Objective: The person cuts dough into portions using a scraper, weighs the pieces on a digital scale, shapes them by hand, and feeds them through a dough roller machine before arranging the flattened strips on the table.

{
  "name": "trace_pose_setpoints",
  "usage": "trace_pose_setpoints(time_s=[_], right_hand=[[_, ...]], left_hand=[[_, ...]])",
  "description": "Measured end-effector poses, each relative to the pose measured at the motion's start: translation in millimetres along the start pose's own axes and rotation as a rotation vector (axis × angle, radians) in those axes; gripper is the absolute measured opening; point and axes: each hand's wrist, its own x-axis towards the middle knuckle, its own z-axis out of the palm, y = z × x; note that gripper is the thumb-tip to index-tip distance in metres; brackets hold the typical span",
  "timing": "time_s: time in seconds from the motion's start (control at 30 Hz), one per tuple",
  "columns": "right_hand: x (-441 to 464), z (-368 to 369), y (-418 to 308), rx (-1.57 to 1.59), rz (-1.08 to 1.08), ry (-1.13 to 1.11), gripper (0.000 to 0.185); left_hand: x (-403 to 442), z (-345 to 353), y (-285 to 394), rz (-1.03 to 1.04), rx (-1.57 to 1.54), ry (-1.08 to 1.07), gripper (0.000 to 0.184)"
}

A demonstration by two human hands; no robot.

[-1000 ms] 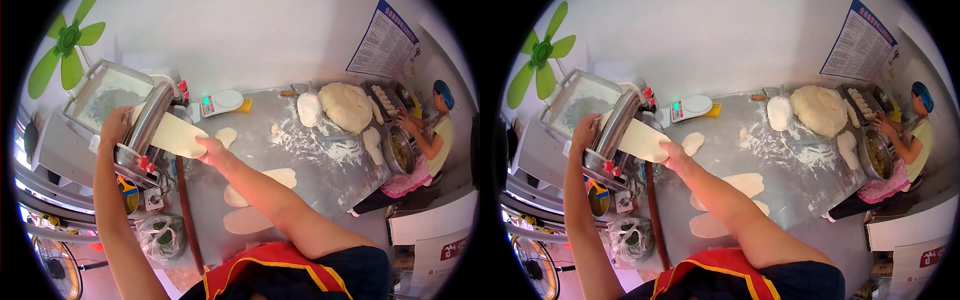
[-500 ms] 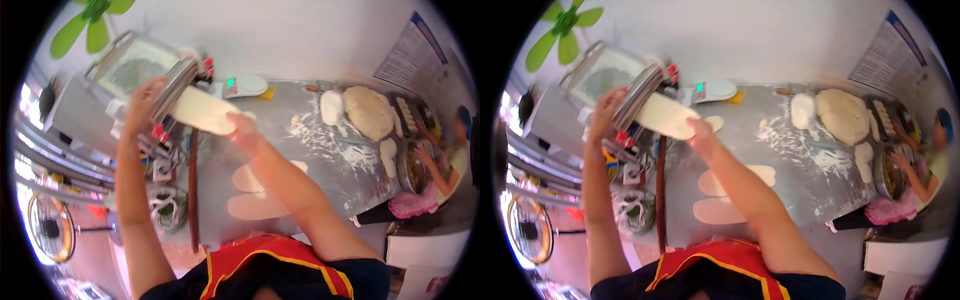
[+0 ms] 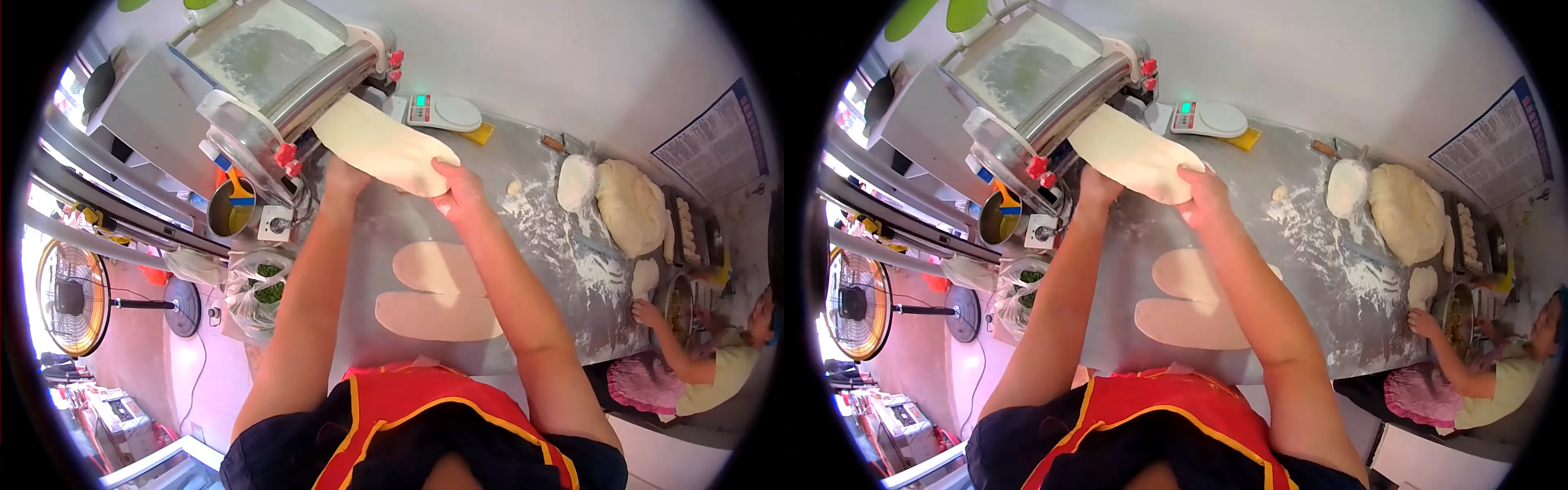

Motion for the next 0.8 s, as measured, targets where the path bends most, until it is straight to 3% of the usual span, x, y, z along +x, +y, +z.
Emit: trace_pose_setpoints(time_s=[0.13,0.2,0.27,0.4,0.47,0.53,0.67,0.73,0.77,0.8], right_hand=[[-6.3,-29.6,-5.4,0.007,0.028,-0.005,0.038],[-0.9,-53.8,-7.8,0.024,0.065,-0.049,0.038],[2.2,-72.7,-12.5,0.024,0.09,-0.081,0.038],[10.6,-137.3,-22.0,-0.122,0.116,0.086,0.04],[12.4,-169.7,-33.2,-0.263,0.12,0.199,0.039],[12.3,-200.6,-40.7,-0.357,0.068,0.258,0.033],[25.5,-271.3,-42.9,-0.628,0.034,0.418,0.03],[29.2,-289.5,-36.3,-0.996,-0.044,0.459,0.027],[32.7,-294.5,-34.4,-1.18,-0.086,0.471,0.026],[40.3,-298.2,-32.8,-1.344,-0.267,0.46,0.025]], left_hand=[[20.9,-20.6,27.7,0.213,0.413,0.124,0.055],[22.8,-16.4,16.2,-0.082,-1.03,0.123,0.058],[15.5,-16.8,61.7,-0.45,-1.632,0.224,0.062],[-18.5,19.9,55.1,-0.419,-1.378,0.158,0.062],[-43.5,43.4,35.5,-0.656,-1.569,0.146,0.054],[-73.4,78.6,3.9,-0.616,-1.689,0.08,0.048],[-113.4,128.1,-22.2,-0.871,-1.545,0.273,0.044],[-116.3,134.1,-27.3,-0.95,-1.527,0.391,0.043],[-113.8,130.2,-29.5,-0.929,-1.297,0.355,0.043],[-110.9,120.0,-32.9,-0.902,-1.067,0.319,0.043]])
